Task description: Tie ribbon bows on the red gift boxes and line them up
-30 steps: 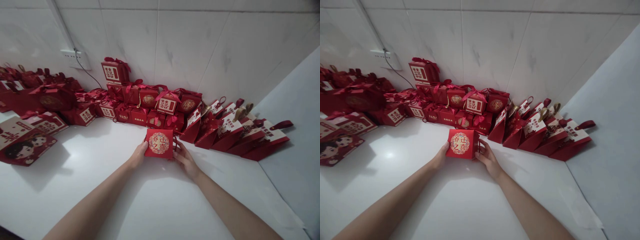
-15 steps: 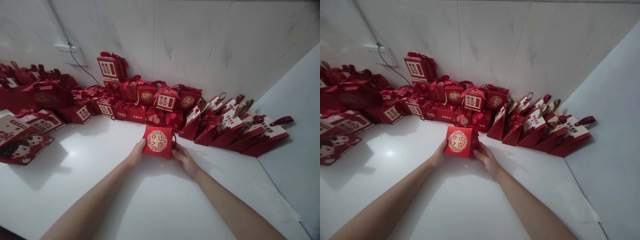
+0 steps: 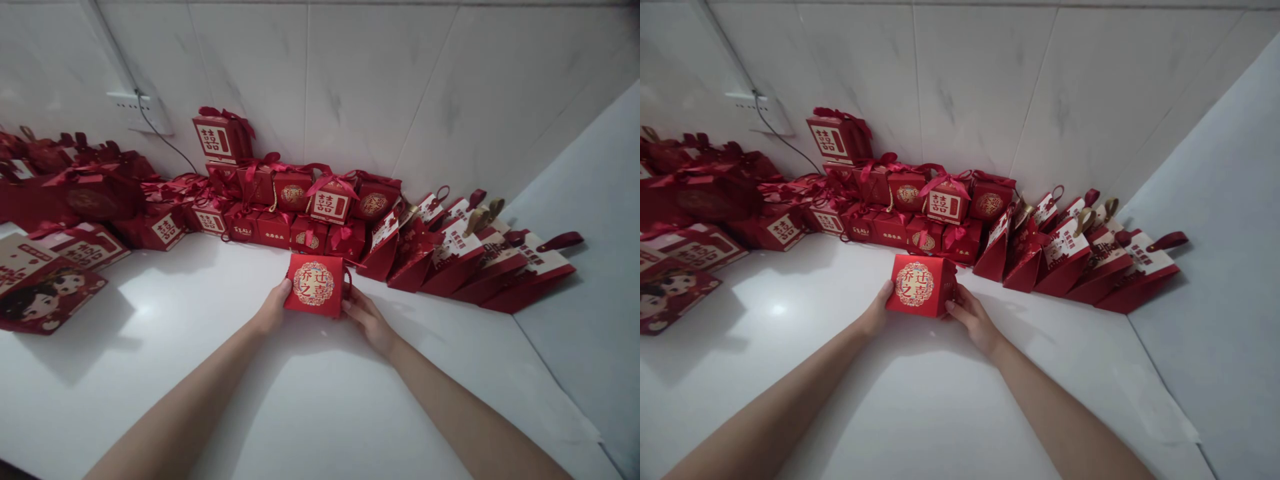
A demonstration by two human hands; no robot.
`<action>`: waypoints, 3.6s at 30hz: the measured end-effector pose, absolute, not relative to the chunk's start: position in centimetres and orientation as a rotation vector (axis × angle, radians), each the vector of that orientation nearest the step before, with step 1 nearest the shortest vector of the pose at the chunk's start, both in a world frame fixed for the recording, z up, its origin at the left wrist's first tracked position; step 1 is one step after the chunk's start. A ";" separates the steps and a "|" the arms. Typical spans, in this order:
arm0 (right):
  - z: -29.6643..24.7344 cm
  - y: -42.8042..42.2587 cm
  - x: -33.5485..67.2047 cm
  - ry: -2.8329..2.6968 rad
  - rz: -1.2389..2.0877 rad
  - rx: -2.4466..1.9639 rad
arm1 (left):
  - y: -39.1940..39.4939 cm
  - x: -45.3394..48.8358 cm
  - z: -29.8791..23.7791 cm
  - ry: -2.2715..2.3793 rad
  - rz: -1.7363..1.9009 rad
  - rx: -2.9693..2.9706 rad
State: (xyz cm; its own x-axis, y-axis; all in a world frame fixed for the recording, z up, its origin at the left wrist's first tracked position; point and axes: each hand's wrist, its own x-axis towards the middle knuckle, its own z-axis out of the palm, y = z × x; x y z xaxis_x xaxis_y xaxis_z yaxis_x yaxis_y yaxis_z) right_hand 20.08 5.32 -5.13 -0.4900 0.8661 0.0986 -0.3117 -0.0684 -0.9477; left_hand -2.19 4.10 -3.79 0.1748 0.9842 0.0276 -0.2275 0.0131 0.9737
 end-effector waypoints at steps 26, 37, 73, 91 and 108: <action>-5.3 5.4 20.2 -1.309 1.705 -0.650 | 4.2 -2.2 -3.9 0.907 1.194 1.125; -5.3 5.4 20.2 -1.295 1.710 -0.648 | 4.1 -2.2 -3.9 0.956 1.205 1.078; -5.2 5.4 20.2 -1.148 1.757 -0.602 | 4.5 -2.3 -4.0 1.038 1.195 1.082; -5.4 6.2 20.1 -0.932 1.805 -0.697 | 3.9 -2.1 -2.0 1.248 1.227 1.406; -4.0 3.5 20.3 -1.781 0.714 -0.804 | 3.1 -2.3 -1.1 0.978 1.257 1.588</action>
State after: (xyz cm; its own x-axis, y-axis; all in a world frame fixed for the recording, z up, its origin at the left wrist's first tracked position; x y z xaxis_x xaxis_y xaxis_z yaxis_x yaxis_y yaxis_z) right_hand 20.26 3.49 -3.95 -0.2655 0.7918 0.5501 0.1927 0.6027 -0.7744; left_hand -2.29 3.09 -1.13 0.1840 0.9348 0.3039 0.0643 -0.3200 0.9452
